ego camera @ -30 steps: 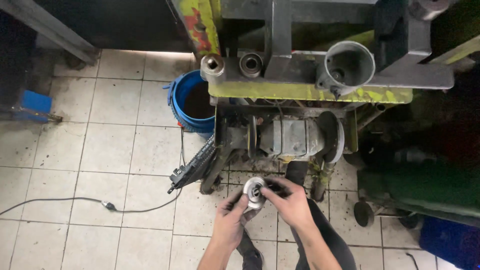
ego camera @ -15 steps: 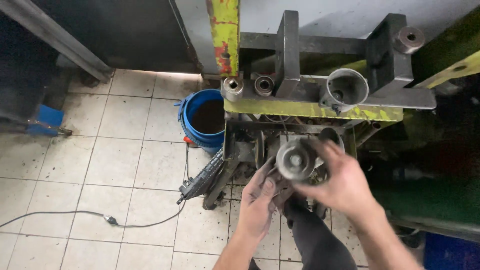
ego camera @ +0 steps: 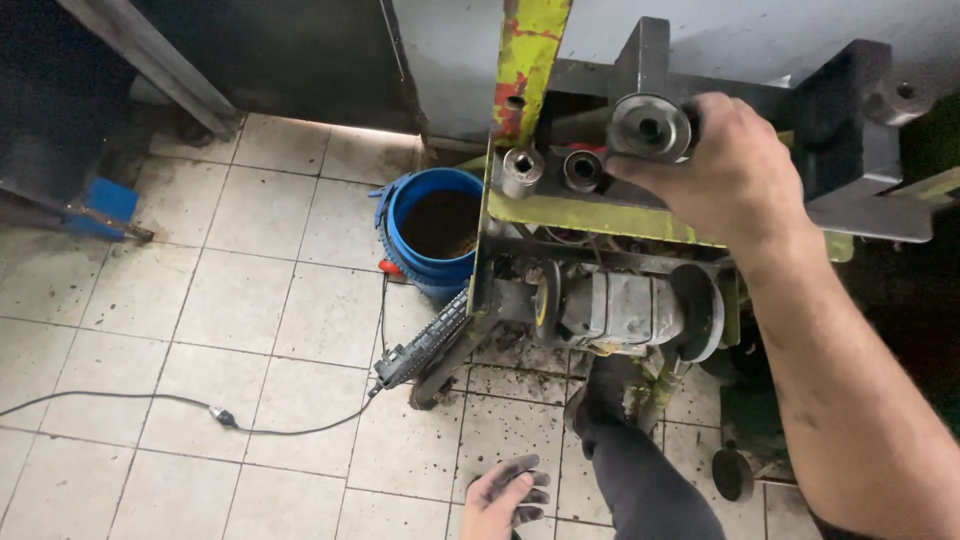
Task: The person handles a cylindrical metal part and a larger mechanical assembly under a yellow press. They retrieve a pneumatic tool from a blue cabinet and use it to work on the assembly, then place the parts back onto the press platform.
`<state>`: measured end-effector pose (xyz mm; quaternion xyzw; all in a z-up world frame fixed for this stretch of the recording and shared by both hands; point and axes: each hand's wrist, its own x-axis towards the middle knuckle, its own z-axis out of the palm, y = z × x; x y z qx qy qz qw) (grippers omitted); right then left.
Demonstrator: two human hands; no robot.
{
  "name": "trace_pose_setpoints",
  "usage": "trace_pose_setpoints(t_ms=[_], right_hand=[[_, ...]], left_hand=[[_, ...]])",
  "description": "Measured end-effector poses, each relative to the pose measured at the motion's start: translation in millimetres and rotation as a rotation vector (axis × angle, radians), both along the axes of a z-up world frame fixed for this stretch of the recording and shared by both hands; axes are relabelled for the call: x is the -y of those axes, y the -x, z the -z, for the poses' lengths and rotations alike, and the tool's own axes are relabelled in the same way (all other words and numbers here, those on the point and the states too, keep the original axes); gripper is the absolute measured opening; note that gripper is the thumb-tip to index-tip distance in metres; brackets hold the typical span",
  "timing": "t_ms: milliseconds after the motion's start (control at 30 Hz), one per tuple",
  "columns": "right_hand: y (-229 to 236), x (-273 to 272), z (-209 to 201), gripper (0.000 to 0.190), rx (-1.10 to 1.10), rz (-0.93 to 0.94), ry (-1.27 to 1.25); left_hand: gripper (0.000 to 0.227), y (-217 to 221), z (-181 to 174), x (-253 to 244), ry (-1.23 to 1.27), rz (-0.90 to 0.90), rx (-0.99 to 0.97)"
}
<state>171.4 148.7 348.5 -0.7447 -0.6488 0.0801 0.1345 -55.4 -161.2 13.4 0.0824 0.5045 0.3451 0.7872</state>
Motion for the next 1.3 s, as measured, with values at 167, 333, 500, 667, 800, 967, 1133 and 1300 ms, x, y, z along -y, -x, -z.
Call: trace_pose_setpoints(t_ms=[167,333,500,667,800,967,1133,1300], right_hand=[[-29,-3,23,0.096,0.131,-0.101,-0.169],[-73,36,15,0.097,0.035,-0.068,-0.206],[-90,61,37,0.117,0.311,0.087,0.007],[-89,40,49,0.126,0.358,0.037,0.043],[-86,52,47,0.111,0.342,0.034,-0.030],[-60,143,76,0.106,-0.489,-0.159,-0.056],[-14,209,195,0.114,-1.404,-0.274,0.507],[6,251,327,0.104,-1.881,-0.067,0.778]], left_hand=[[0.039,5,-14,-5,-0.029,0.043,-0.057],[0.036,14,-3,-6,-0.112,0.038,-0.040],[0.034,21,11,-1,-0.012,0.105,-0.171],[0.030,20,27,11,-0.131,0.099,-0.146],[0.030,16,27,10,-0.215,0.052,-0.106],[0.037,14,-47,-29,-0.283,0.127,-0.232],[0.065,-5,-45,-58,-0.561,-0.063,-0.080],[0.071,-28,-10,-74,-0.720,-0.153,-0.211]])
